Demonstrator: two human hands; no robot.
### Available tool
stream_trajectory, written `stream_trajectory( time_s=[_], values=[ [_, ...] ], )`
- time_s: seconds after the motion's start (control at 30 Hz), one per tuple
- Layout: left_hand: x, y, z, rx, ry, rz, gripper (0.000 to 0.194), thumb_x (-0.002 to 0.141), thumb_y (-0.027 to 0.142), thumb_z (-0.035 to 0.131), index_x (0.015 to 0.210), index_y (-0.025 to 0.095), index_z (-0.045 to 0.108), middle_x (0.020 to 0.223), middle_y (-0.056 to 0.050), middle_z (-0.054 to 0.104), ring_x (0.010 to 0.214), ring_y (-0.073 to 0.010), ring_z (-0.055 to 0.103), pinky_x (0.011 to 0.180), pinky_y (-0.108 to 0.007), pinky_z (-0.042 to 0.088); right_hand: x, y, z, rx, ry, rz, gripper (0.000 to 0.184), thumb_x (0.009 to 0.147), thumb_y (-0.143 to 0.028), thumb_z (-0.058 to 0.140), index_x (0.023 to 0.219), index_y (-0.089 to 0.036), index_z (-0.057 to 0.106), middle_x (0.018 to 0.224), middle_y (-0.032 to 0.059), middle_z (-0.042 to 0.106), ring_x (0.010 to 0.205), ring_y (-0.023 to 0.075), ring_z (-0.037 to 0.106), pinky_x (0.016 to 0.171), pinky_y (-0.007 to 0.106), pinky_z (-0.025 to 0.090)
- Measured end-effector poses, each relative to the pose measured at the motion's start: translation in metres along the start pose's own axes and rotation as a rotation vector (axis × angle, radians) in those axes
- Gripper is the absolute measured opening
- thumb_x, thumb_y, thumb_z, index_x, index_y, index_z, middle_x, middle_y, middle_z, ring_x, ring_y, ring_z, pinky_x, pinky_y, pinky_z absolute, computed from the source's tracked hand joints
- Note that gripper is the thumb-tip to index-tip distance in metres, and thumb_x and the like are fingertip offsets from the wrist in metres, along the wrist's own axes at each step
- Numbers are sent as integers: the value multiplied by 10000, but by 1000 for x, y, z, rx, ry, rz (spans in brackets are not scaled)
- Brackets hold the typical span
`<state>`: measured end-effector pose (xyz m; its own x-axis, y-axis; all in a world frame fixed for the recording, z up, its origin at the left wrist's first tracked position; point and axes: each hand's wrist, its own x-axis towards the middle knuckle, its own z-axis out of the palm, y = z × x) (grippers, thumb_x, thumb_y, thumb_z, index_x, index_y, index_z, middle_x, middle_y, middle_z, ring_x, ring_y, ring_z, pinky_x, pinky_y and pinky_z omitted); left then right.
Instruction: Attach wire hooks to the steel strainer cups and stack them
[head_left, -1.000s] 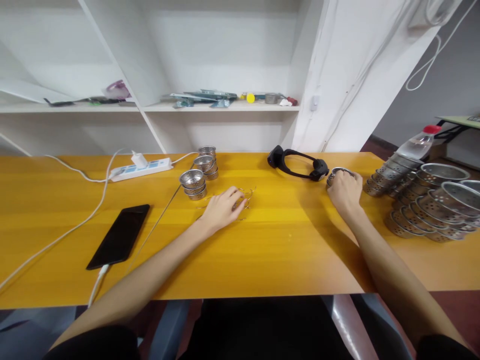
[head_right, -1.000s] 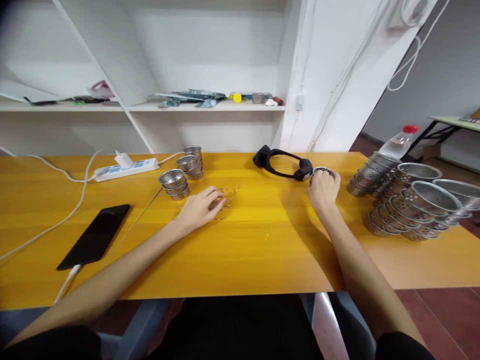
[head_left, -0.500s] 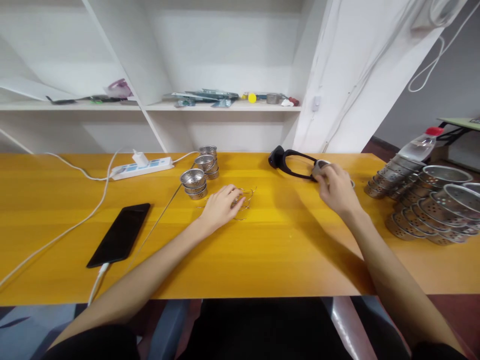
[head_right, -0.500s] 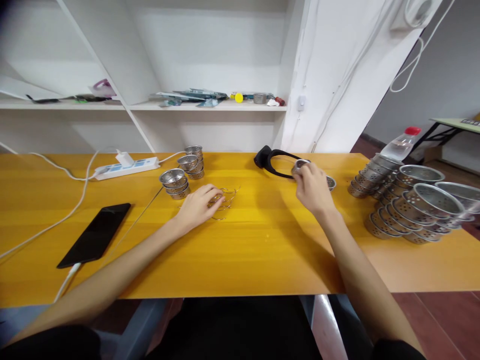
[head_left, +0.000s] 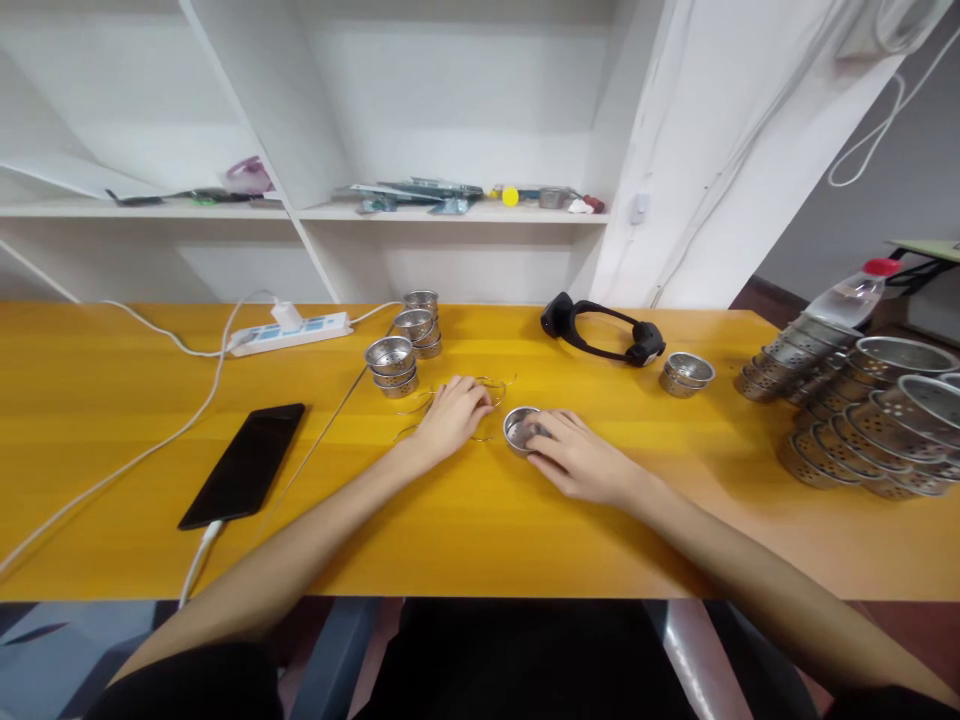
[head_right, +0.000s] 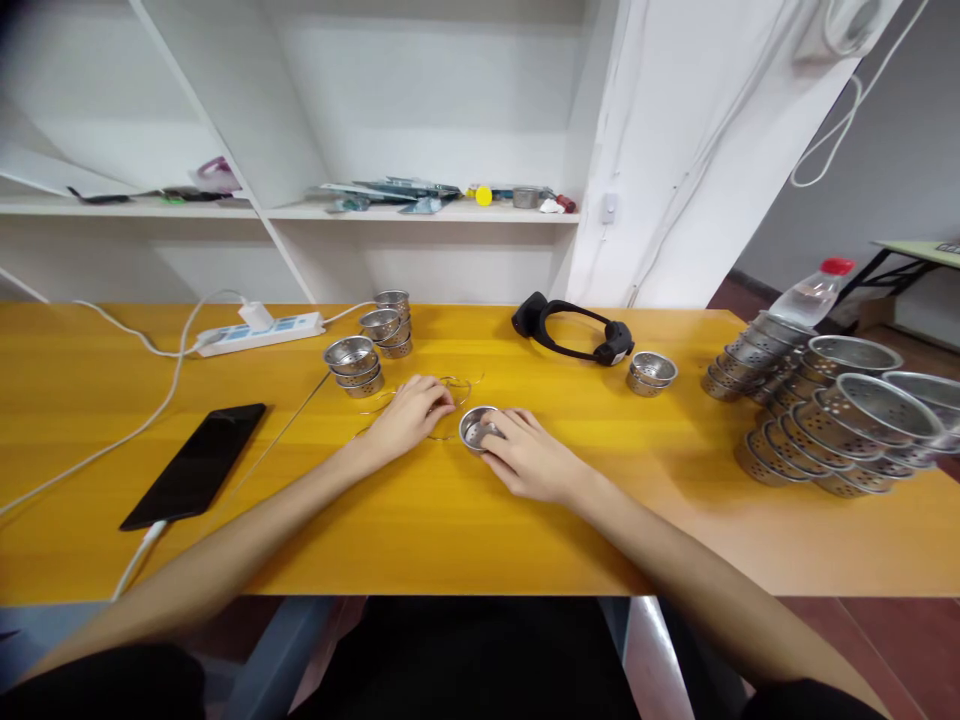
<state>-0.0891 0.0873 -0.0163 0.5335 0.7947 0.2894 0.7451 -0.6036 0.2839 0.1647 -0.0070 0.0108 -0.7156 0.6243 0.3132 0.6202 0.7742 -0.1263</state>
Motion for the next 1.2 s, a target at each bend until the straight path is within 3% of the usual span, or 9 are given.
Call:
stream_trajectory(
  time_s=[0.2,0.4,0.7,0.93,1.2],
  values=[
    [4,4,-4,266,-74,73,212,1068,148,446,1067,157,657,1144,-157,696,1094,-328,582,892,-446,410,0,0,9,5,33,-37,183,1075,-196,526,1165,-185,685,1293,144,644,1240,282,603,1081,493,511],
    [7,9,-5,389,-28,151,248,1076,160,387,1105,132,632,1125,-183,709,1061,-343,606,908,-484,394,0,-1,10,12,25,-38,200,1076,-195,523,1200,-167,678,1273,145,656,1229,283,607,1086,489,507],
    [5,-5,-4,69,208,126,141,1089,231,434,1037,207,562,979,-88,722,924,-276,658,892,-425,443,-1,-1,-1,47,105,-27,207,1078,-358,600,1166,-189,681,1289,135,670,1198,279,619,1078,477,507],
    [1,-10,4,-173,318,-7,103,1069,276,441,1024,229,521,924,-80,694,849,-259,673,787,-373,505,-4,8,-3,60,180,-33,191,1086,-315,577,1188,-188,676,1250,135,689,1153,258,630,1039,446,530],
    [0,2,-1,-398,389,2,75,988,300,536,948,237,535,784,4,656,651,-159,630,645,-274,480,-5,2,-6,44,297,-16,142,1071,-249,586,1180,-208,667,1242,125,703,1127,247,670,961,427,576]
  ],
)
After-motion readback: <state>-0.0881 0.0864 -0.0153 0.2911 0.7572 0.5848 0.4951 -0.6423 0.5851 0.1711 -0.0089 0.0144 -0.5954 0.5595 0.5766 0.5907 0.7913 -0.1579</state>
